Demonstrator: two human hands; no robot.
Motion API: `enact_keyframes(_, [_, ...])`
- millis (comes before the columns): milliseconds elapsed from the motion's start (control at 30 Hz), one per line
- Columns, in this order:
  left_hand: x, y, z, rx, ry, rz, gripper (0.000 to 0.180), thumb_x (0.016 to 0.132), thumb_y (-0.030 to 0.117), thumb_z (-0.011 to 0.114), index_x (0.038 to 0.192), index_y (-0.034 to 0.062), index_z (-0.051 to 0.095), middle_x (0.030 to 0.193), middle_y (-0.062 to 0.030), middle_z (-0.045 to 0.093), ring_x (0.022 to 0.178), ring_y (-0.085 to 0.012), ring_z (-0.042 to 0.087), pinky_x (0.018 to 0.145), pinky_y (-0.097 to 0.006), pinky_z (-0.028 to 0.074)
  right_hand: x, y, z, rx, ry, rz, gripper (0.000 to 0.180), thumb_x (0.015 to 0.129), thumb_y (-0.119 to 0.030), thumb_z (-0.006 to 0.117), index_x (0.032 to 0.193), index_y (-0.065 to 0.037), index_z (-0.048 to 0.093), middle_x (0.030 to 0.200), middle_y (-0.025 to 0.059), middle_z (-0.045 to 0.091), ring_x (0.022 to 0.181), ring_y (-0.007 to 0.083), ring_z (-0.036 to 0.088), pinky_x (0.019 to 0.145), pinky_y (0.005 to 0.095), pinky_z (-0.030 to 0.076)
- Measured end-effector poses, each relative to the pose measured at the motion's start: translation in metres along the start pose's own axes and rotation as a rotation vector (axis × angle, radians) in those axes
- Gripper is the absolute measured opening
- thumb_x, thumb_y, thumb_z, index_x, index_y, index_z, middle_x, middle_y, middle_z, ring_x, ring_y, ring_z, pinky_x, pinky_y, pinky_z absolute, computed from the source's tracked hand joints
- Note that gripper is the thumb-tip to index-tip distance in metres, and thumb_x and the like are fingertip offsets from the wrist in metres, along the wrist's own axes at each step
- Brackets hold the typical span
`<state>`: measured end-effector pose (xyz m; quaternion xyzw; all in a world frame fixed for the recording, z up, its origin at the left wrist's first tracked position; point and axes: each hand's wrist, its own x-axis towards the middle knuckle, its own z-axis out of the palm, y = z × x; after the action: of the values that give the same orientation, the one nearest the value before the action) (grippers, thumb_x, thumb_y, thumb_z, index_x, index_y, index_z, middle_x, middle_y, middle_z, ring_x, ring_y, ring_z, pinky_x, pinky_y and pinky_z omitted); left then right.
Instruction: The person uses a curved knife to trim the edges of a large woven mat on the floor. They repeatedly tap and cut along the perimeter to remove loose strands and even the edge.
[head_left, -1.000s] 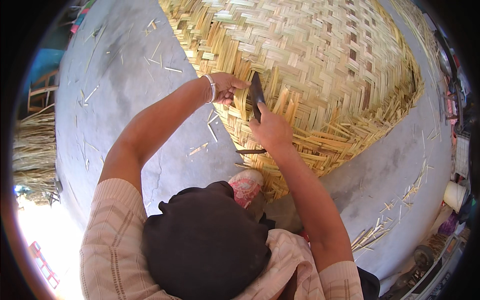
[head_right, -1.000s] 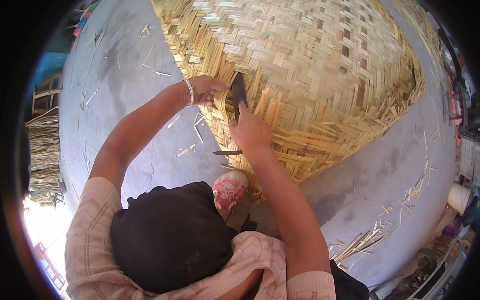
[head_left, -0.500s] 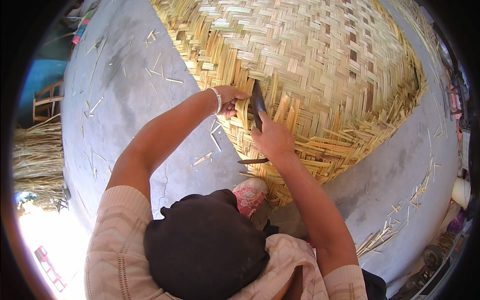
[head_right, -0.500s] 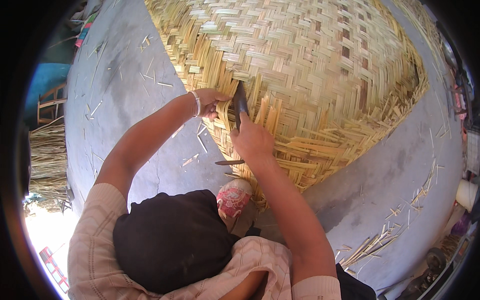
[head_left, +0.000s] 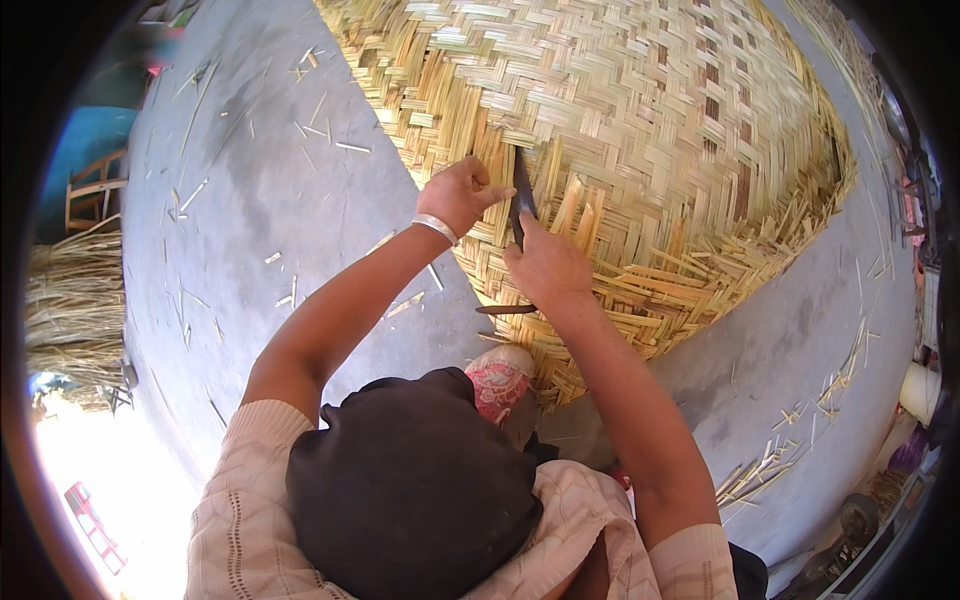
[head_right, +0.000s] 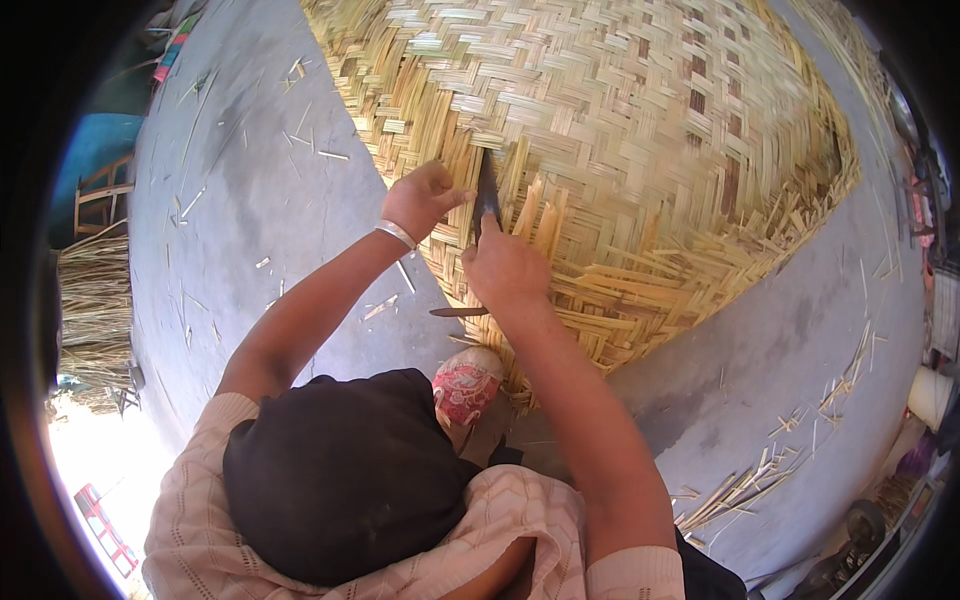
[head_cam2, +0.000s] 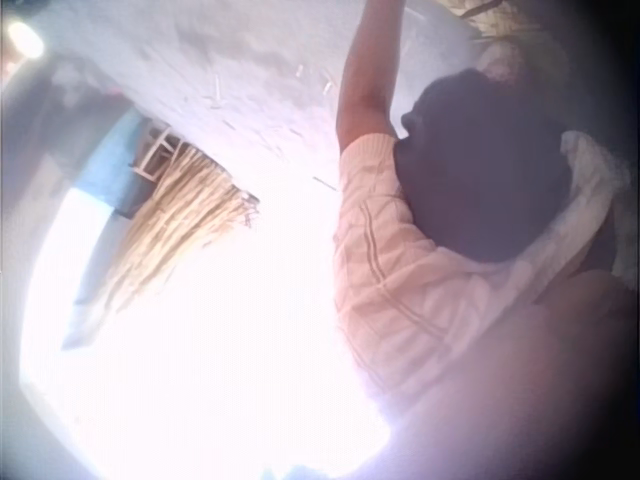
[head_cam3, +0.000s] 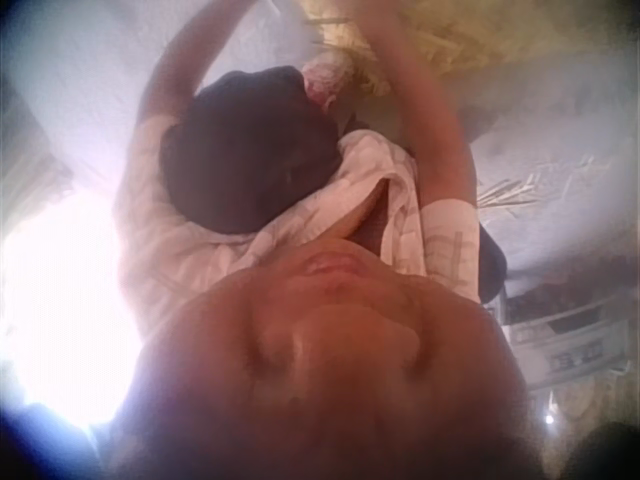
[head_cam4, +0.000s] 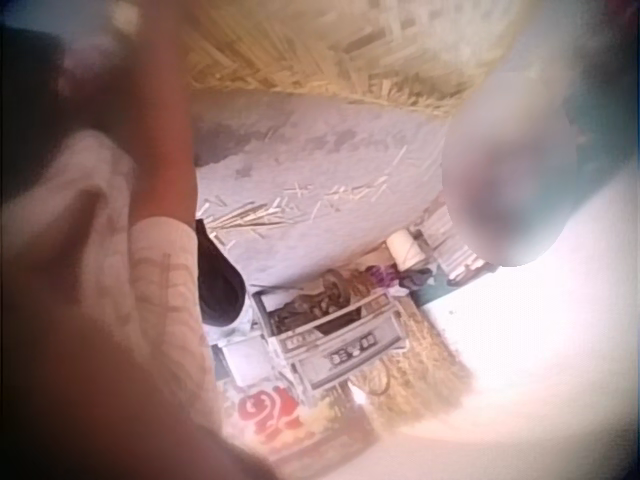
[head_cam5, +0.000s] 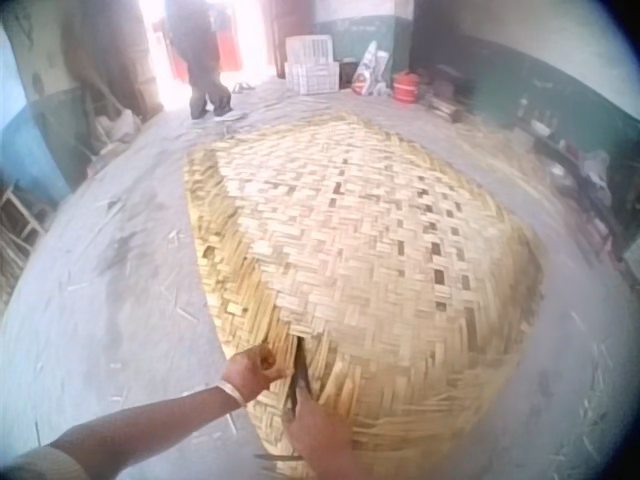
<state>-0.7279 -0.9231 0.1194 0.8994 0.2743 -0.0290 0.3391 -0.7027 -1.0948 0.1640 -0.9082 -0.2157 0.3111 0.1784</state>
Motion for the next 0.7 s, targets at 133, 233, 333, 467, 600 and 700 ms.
enact_keyframes(133, [0.014,-0.009,0.009,0.095,-0.008,0.098,0.045,0.077,0.049,0.076,0.082,0.0072,0.059,0.073,-0.0078,0.063,0.069,-0.0265,0.062,0.064,-0.039,0.049,-0.007,-0.006,-0.007,-0.098,-0.064,-0.019,0.045,0.086,-0.032,0.052,0.126,-0.011,0.054,0.087,0.0217,0.068,0.083,0.0403,0.067,0.076,0.0518,0.052])
enact_keyframes(233, [0.019,-0.022,0.017,0.120,0.003,0.157,0.044,0.080,0.050,0.073,0.081,0.0081,0.058,0.070,-0.0081,0.060,0.067,-0.0284,0.060,0.062,-0.040,0.048,-0.034,-0.006,-0.017,-0.139,-0.187,-0.013,0.046,0.087,-0.030,0.052,0.127,-0.009,0.053,0.087,0.0219,0.068,0.082,0.0404,0.067,0.075,0.0519,0.052])
enact_keyframes(333, [0.023,-0.029,0.031,0.227,0.056,0.235,0.044,0.083,0.052,0.068,0.082,0.0096,0.057,0.074,-0.0090,0.062,0.073,-0.0300,0.063,0.064,-0.042,0.049,-0.085,0.013,-0.036,-0.174,-0.364,0.025,0.051,0.087,-0.028,0.052,0.133,-0.006,0.050,0.092,0.0230,0.069,0.087,0.0402,0.067,0.078,0.0514,0.051])
enact_keyframes(467, [0.027,-0.030,0.036,0.342,0.085,0.273,0.042,0.086,0.051,0.064,0.085,0.0100,0.059,0.078,-0.0105,0.065,0.075,-0.0310,0.065,0.067,-0.042,0.051,-0.126,0.055,-0.065,0.015,-0.400,-0.046,0.055,0.089,-0.031,0.055,0.139,-0.009,0.048,0.103,0.0243,0.067,0.097,0.0357,0.067,0.086,0.0464,0.050])
enact_keyframes(600, [0.032,-0.022,0.025,-0.006,0.040,-0.007,0.031,0.090,0.038,0.064,0.096,0.0078,0.064,0.083,-0.0135,0.069,0.072,-0.0286,0.067,0.068,-0.039,0.054,-0.132,0.070,-0.083,0.590,-0.360,-0.224,0.054,0.091,-0.015,0.060,0.143,-0.007,0.045,0.089,-0.0001,0.065,0.068,0.0108,0.056,0.061,0.0278,0.044])
enact_keyframes(700, [0.031,-0.008,0.021,-0.370,-0.045,0.019,0.031,0.095,0.032,0.060,0.112,0.0067,0.064,0.088,-0.0088,0.068,0.071,-0.0171,0.066,0.065,-0.030,0.053,-0.145,0.065,-0.106,0.875,-0.598,0.026,0.055,0.091,-0.009,0.059,0.144,-0.007,0.045,0.090,-0.0069,0.057,0.063,0.0004,0.040,0.055,0.0184,0.033])
